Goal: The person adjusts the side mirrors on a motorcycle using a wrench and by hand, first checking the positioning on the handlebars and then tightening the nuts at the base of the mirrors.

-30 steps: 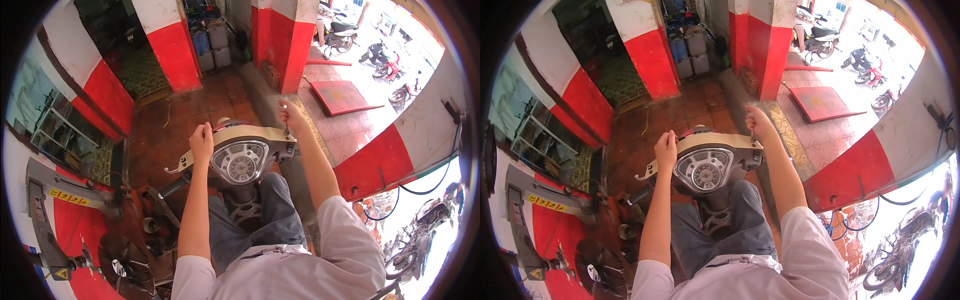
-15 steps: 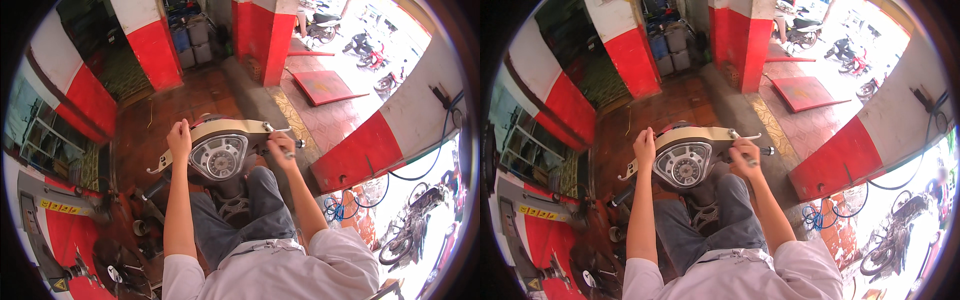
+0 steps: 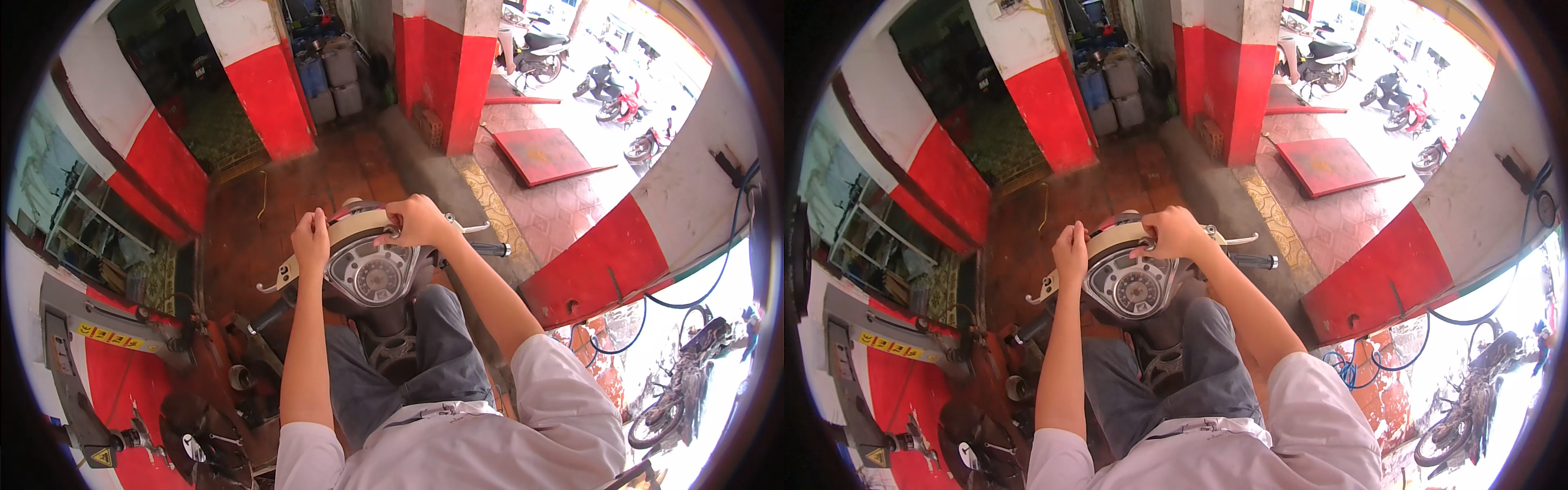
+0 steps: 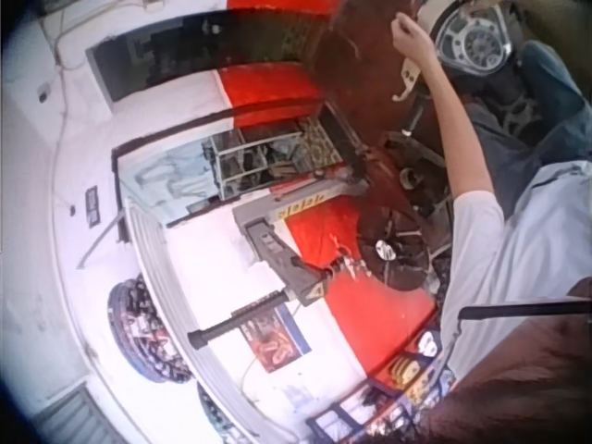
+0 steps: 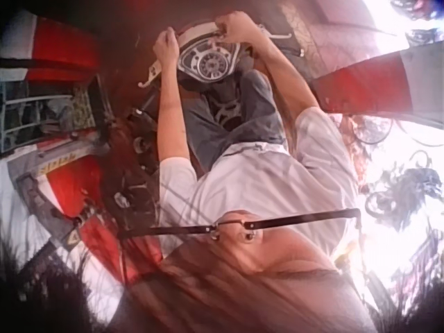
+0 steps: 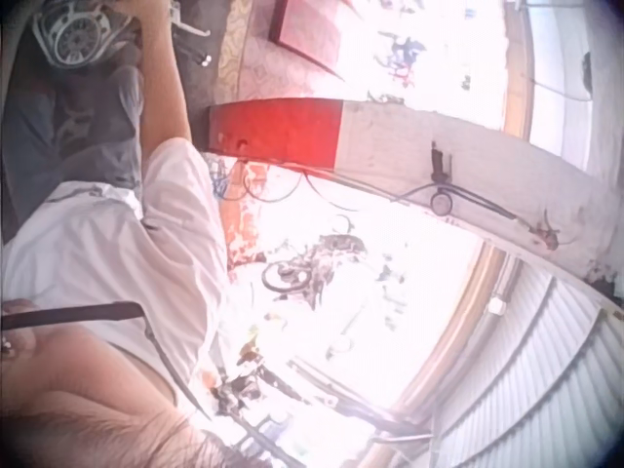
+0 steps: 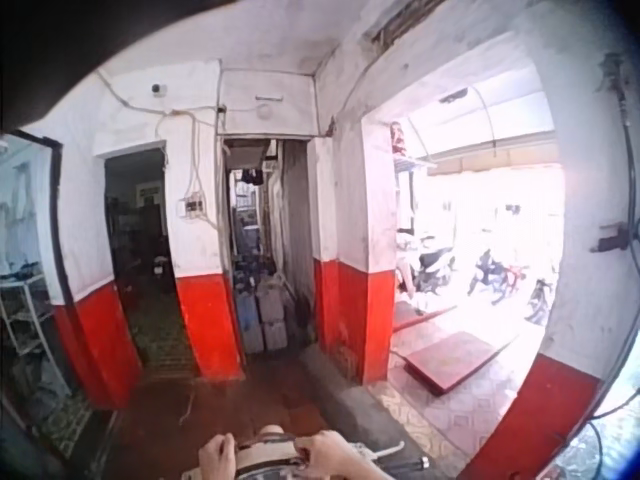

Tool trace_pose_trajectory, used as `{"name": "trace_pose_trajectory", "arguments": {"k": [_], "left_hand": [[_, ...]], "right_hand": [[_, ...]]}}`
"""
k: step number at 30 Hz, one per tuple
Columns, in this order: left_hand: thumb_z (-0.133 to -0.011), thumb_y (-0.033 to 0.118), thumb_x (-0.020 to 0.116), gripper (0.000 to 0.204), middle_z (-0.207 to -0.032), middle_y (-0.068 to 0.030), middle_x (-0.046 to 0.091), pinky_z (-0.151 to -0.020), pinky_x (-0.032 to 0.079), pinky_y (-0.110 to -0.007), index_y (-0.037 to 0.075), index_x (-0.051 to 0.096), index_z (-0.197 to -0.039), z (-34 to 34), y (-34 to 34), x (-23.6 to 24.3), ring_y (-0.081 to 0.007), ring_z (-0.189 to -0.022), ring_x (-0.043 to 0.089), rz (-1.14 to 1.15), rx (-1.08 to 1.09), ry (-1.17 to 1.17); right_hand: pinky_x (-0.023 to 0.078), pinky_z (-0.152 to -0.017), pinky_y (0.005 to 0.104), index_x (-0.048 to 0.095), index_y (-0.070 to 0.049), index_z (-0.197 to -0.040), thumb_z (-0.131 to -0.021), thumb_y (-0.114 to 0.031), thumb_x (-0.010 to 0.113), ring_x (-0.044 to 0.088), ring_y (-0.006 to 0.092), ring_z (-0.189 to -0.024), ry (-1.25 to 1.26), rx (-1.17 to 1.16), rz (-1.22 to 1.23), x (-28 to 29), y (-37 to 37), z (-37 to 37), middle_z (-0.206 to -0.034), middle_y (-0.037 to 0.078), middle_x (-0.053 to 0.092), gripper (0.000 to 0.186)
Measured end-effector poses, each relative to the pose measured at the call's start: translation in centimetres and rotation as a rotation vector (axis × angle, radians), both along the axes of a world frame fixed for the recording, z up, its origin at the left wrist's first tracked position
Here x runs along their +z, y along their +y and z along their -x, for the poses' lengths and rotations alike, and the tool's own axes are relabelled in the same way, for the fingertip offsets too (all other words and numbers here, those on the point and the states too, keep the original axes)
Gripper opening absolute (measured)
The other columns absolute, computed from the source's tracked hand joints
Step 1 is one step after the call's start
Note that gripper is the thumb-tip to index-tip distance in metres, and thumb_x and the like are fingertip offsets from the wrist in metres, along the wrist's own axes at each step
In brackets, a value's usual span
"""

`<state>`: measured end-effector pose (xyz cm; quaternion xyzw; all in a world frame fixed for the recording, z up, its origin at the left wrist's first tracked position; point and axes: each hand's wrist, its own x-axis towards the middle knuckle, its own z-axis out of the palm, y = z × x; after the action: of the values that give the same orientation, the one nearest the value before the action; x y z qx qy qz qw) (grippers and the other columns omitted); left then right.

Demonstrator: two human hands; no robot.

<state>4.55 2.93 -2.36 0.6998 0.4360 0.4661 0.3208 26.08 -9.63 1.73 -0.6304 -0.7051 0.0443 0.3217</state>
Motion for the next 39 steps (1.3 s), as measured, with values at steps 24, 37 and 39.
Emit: {"name": "trace_pose_trajectory", "arguments": {"k": [24,37,39], "left_hand": [[-0.1,0.037,0.055,0.043,-0.069,-0.0075,0.066,-0.065,0.048,-0.033,0.001,0.065,-0.08,0.2,0.5,-0.5,-0.0178,-0.066,0.063,0.032,0.013,0.07],[-0.099,0.036,0.056,0.041,-0.068,-0.01,0.065,-0.063,0.048,-0.035,0.001,0.065,-0.08,0.5,0.4,-0.3,-0.0214,-0.064,0.064,0.021,0.011,0.035],[-0.099,0.036,0.057,0.042,-0.064,-0.0125,0.063,-0.059,0.046,-0.037,0.0,0.063,-0.079,0.0,0.3,-0.4,-0.0247,-0.059,0.061,-0.001,0.003,-0.003]], "right_hand": [[0.044,-0.051,0.0278,0.064,0.0,-0.069,-0.074,-0.032,0.086,0.057,0.0086,-0.054,0.174,0.124,0.627,2.9,1.5,-2.8,-0.056,0.002,0.058,0.039],[0.017,-0.041,0.0233,0.047,-0.013,-0.067,-0.094,-0.025,0.068,0.024,0.003,-0.045,1.457,-0.24,0.5,-4.3,4.5,-9.2,-0.055,-0.01,0.029,0.036],[0.017,-0.04,0.0231,0.043,-0.015,-0.066,-0.095,-0.021,0.065,0.023,0.0037,-0.044,1.773,-0.315,0.409,-5.7,4.2,-11.4,-0.055,-0.01,0.028,0.037]]}}
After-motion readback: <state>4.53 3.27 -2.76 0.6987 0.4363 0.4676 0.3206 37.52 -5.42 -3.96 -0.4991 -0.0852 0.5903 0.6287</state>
